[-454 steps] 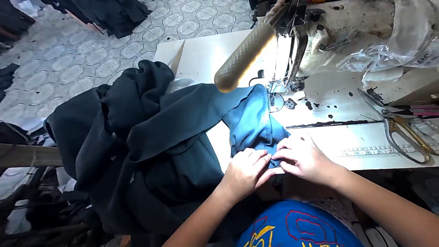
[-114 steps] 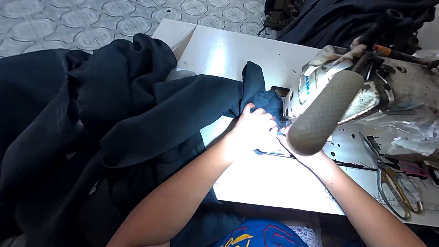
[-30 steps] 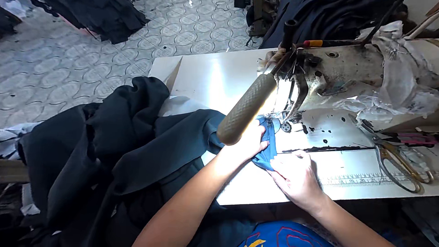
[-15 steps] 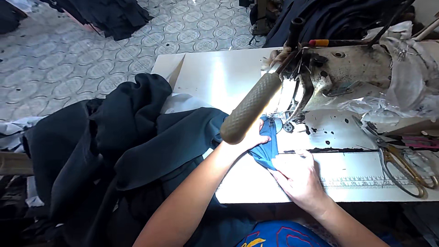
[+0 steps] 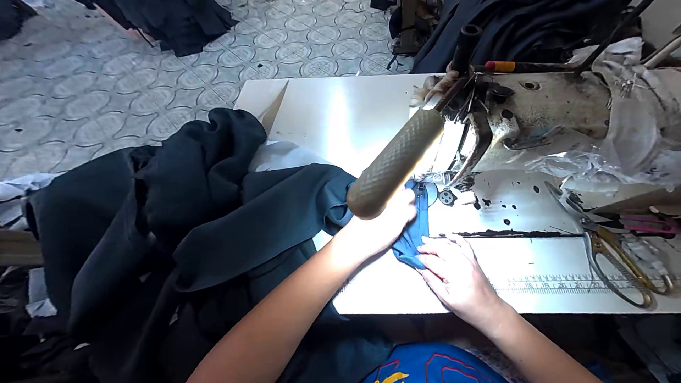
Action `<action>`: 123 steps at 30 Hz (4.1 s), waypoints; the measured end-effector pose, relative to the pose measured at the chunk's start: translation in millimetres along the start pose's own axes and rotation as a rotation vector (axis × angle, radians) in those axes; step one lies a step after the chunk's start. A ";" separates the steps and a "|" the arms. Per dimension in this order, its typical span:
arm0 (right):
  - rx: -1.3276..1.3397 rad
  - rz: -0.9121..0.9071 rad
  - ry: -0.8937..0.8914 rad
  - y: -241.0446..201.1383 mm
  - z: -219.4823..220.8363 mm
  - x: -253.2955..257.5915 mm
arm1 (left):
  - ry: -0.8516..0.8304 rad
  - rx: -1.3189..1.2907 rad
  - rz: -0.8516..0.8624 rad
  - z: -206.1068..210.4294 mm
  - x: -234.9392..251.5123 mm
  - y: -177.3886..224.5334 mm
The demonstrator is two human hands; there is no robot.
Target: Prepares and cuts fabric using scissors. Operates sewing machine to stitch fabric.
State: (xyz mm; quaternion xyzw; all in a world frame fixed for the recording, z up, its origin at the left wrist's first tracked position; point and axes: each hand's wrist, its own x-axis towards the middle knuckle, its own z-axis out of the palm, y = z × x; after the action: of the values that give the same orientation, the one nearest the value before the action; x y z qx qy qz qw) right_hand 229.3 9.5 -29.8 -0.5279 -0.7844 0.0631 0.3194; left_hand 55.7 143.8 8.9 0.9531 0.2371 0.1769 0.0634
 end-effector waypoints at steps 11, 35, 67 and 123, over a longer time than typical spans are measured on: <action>-0.132 -0.105 0.000 9.2 -10.0 4.9 | -0.050 -0.164 0.001 -2.2 -25.9 7.5; -0.038 -0.013 -0.128 55.5 -8.7 81.4 | 0.087 -0.100 -0.219 56.7 24.5 -57.7; 0.116 0.230 -0.151 33.4 -15.0 88.4 | -0.428 -0.267 -0.458 -89.9 -8.2 -7.2; 0.020 -0.078 0.020 19.5 -15.8 10.1 | -0.124 0.009 0.075 -12.7 -11.7 17.7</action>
State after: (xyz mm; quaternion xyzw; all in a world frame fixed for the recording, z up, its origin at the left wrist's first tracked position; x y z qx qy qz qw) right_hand 251.2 23.0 -21.5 -0.4942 -0.8005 0.0531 0.3348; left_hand 49.0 123.2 20.8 0.9708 0.1976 0.1188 0.0669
